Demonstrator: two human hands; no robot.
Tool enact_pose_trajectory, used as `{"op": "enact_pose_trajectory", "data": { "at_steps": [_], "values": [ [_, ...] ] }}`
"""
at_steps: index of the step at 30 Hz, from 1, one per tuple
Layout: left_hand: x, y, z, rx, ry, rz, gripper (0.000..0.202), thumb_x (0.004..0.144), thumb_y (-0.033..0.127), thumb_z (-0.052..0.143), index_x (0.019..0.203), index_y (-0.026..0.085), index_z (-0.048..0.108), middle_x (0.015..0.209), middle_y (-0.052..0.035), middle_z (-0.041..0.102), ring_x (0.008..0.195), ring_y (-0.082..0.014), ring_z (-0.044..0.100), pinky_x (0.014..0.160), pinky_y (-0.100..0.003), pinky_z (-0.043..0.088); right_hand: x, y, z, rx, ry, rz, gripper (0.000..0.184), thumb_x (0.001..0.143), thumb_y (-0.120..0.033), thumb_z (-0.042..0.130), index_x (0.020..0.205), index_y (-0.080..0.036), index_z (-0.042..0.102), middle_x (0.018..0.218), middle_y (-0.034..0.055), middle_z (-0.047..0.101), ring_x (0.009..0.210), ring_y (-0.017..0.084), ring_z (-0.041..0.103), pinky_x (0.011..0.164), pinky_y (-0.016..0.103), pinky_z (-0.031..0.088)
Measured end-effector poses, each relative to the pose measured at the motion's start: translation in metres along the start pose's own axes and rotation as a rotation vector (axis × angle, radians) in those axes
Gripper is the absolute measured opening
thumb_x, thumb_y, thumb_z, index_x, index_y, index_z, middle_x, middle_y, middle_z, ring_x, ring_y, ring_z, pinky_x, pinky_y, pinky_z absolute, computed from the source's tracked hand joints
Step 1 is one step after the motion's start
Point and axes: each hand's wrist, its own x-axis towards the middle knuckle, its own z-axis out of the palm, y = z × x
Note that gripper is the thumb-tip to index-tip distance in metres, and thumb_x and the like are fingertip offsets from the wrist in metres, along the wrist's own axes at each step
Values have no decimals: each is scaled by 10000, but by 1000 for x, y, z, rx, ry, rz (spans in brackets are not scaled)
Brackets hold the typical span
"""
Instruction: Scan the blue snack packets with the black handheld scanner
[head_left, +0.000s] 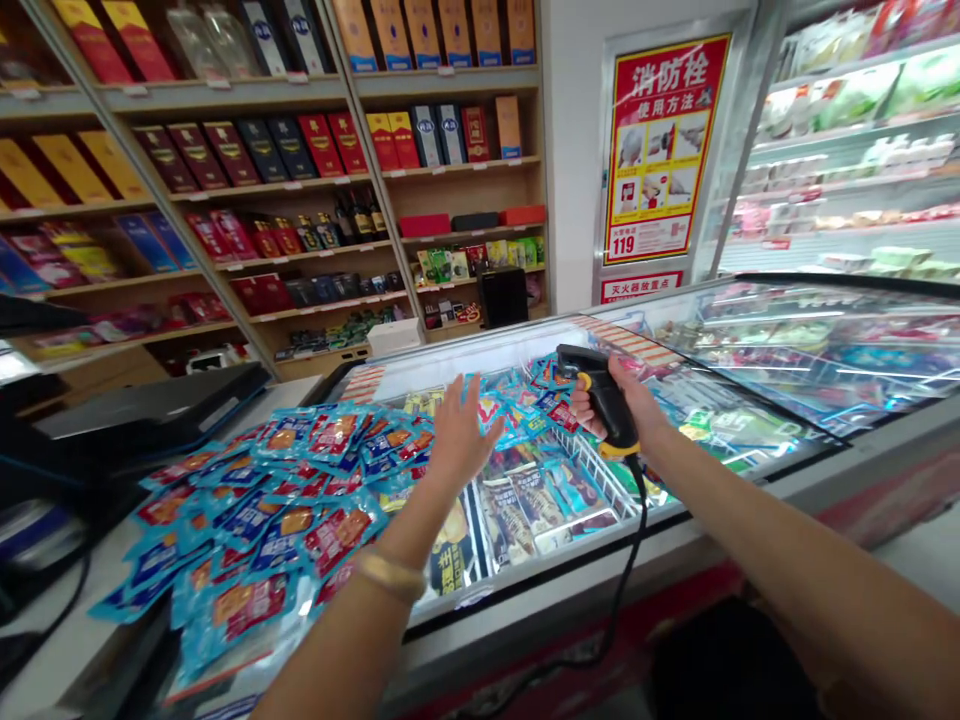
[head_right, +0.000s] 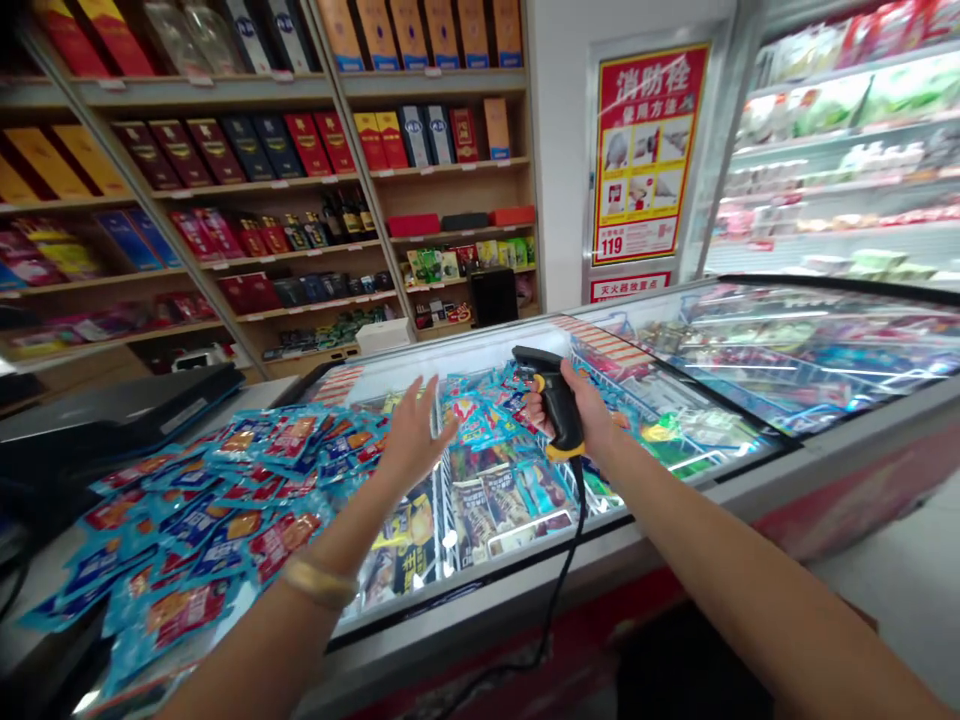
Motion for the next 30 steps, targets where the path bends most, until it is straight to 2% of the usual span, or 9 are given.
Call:
{"op": "enact_pose_trajectory", "data": {
  "at_steps": [5,9,14,17,20,23,26,28,30],
  "values": [
    [28,79,53,-252,-155,103,780,815,399,620,1467,158,265,1529,-193,296,1422,-290,271,1135,-462,297,-18,-23,-24,73,47,-82,550,925,-627,304,835,-143,548,677,43,491,583,127,493,515,225,495],
    [52,116,79,-249,-242,231,777,810,365,605,1461,96,277,1533,-188,295,1435,-285,237,1171,-440,229,-22,-26,-40,146,60,-152,559,930,-628,273,829,-150,544,682,40,488,594,125,494,515,226,504],
    [61,133,91,-110,-397,330,697,847,382,545,1456,136,310,1523,-128,344,1437,-320,213,1173,-534,145,-23,-25,-42,157,32,-212,546,928,-628,276,836,-162,546,681,32,484,592,130,493,511,241,508],
    [55,136,89,-76,-378,388,477,847,257,552,1315,176,508,1387,-98,529,1331,-272,421,1140,-457,275,-24,-26,-38,170,32,-208,567,928,-638,241,833,-168,544,674,34,479,572,137,483,491,257,504],
    [48,132,80,-125,-354,407,301,842,142,519,1113,198,638,1199,-74,654,1137,-215,590,1009,-347,434,-26,-26,-36,207,35,-213,566,928,-640,239,843,-168,539,678,34,481,575,137,492,494,253,506],
    [44,117,68,-318,-240,206,239,899,222,480,1048,210,667,1060,-69,703,1016,-224,647,924,-346,488,-27,-26,-38,212,1,-231,539,925,-636,284,854,-164,535,687,33,488,588,131,500,514,246,515],
    [40,91,57,-726,-88,-206,257,912,352,489,1007,193,667,851,-53,707,869,-224,675,856,-375,530,-27,-24,-41,164,-39,-214,490,912,-624,361,858,-169,535,692,34,497,600,138,505,516,256,516],
    [36,74,54,-1089,-89,-477,278,897,411,516,1018,194,639,750,-26,672,751,-193,673,785,-382,562,-25,-20,-41,134,-44,-188,464,909,-612,388,858,-175,535,691,35,498,602,143,508,510,256,509],
    [30,61,54,-1391,-126,-655,273,868,415,572,1049,213,604,716,3,643,660,-151,656,744,-382,577,-24,-16,-38,104,-33,-142,465,916,-608,370,853,-177,534,684,38,498,593,146,505,498,253,496]
  ]
}}
